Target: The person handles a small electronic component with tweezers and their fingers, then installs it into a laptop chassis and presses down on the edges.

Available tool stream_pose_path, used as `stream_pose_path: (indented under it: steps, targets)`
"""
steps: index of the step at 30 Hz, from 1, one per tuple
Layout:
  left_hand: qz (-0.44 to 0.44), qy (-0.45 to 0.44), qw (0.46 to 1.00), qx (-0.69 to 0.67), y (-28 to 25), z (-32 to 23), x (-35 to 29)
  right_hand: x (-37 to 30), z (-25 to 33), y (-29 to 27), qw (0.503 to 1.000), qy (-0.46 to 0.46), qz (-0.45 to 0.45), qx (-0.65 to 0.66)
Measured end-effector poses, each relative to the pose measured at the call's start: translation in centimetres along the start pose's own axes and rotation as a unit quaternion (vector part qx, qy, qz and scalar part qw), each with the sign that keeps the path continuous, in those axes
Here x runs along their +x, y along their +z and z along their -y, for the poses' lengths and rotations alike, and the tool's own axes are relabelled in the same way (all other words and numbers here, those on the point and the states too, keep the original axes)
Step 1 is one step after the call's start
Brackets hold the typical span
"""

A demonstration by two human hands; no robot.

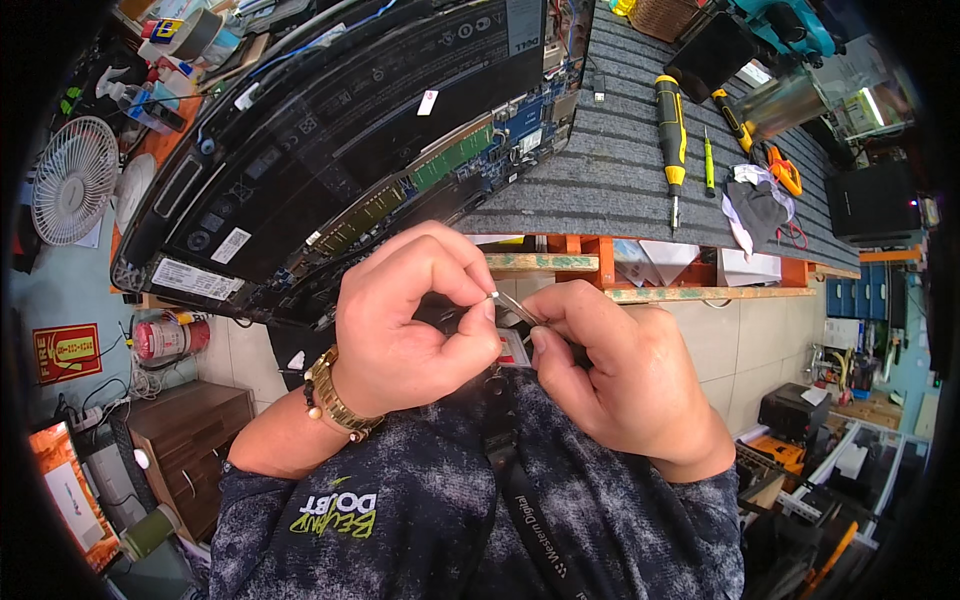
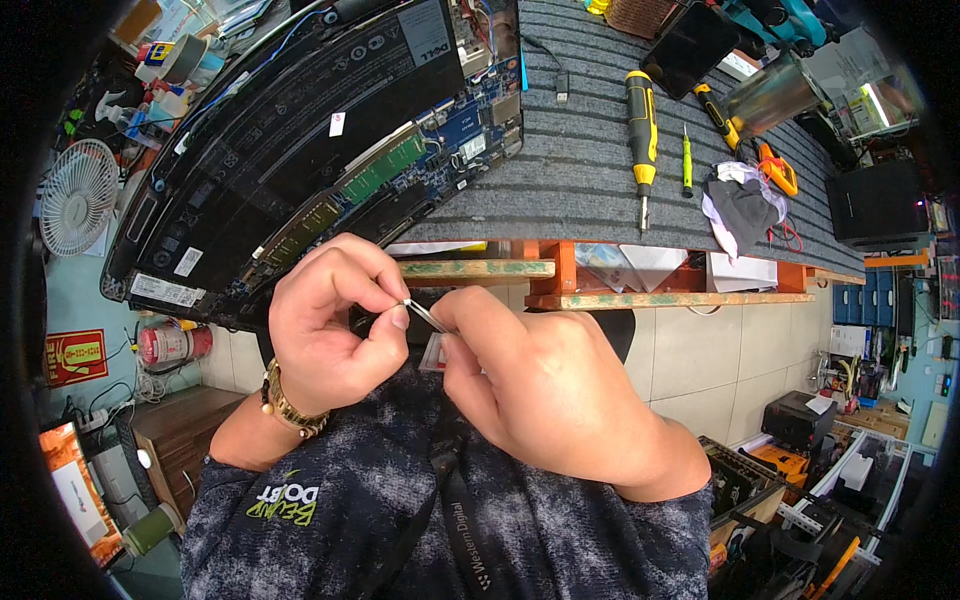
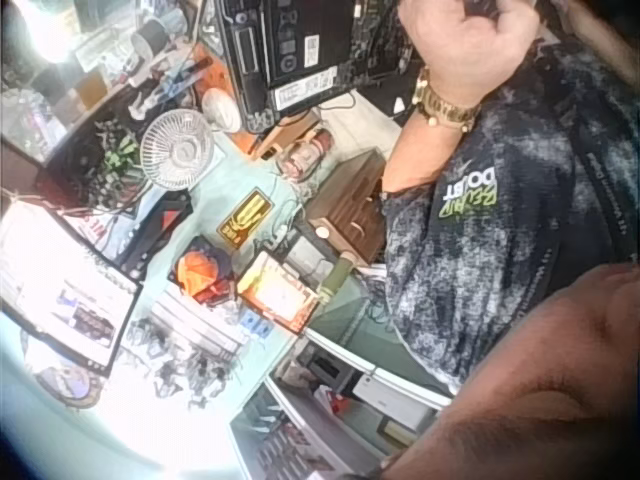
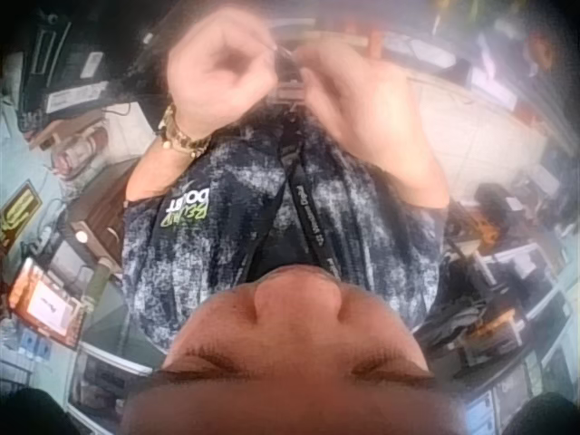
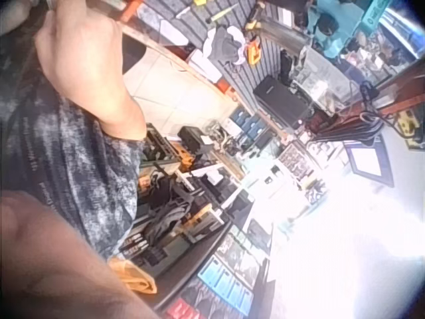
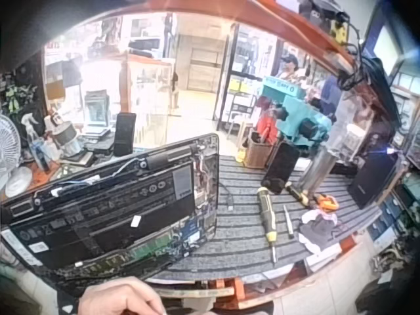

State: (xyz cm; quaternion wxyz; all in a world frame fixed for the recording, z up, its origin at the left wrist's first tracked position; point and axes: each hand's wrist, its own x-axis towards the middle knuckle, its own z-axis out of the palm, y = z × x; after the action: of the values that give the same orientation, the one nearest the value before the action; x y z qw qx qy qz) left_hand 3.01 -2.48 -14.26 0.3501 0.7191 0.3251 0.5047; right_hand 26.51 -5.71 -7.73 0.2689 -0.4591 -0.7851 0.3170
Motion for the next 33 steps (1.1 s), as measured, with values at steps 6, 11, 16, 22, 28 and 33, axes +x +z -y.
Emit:
stream_pose_path:
  steps: [6, 11, 16, 22, 28, 33]
  targets:
    - [-0.001, -0.003, 1.000, -0.001, 0.0, 0.1, -0.1, 0.1, -0.1, 0.0, 1.000, -0.006, 0.004, -0.008]
    - [-0.006, 0.022, 0.999, 0.040, 0.2, -0.3, 0.0, -0.1, 0.0, 0.0, 1.000, -0.003, 0.001, -0.010]
    - [-0.017, 0.057, 0.995, 0.077, 0.3, -0.3, 0.2, -0.1, 0.0, 0.1, 1.000, 0.000, 0.001, 0.004]
    - [0.001, -0.101, 0.985, -0.137, 0.1, -0.1, -0.9, 0.0, -0.1, 0.0, 1.000, -0.021, 0.003, 0.018]
    - [0.000, -0.149, 0.960, -0.238, 0.4, -0.4, -0.9, 0.0, -0.5, 0.2, 0.999, -0.018, 0.004, 0.048]
    - [-0.010, -0.189, 0.932, -0.308, 0.4, -0.6, -0.9, 0.0, -0.8, 0.3, 0.997, -0.021, 0.000, 0.076]
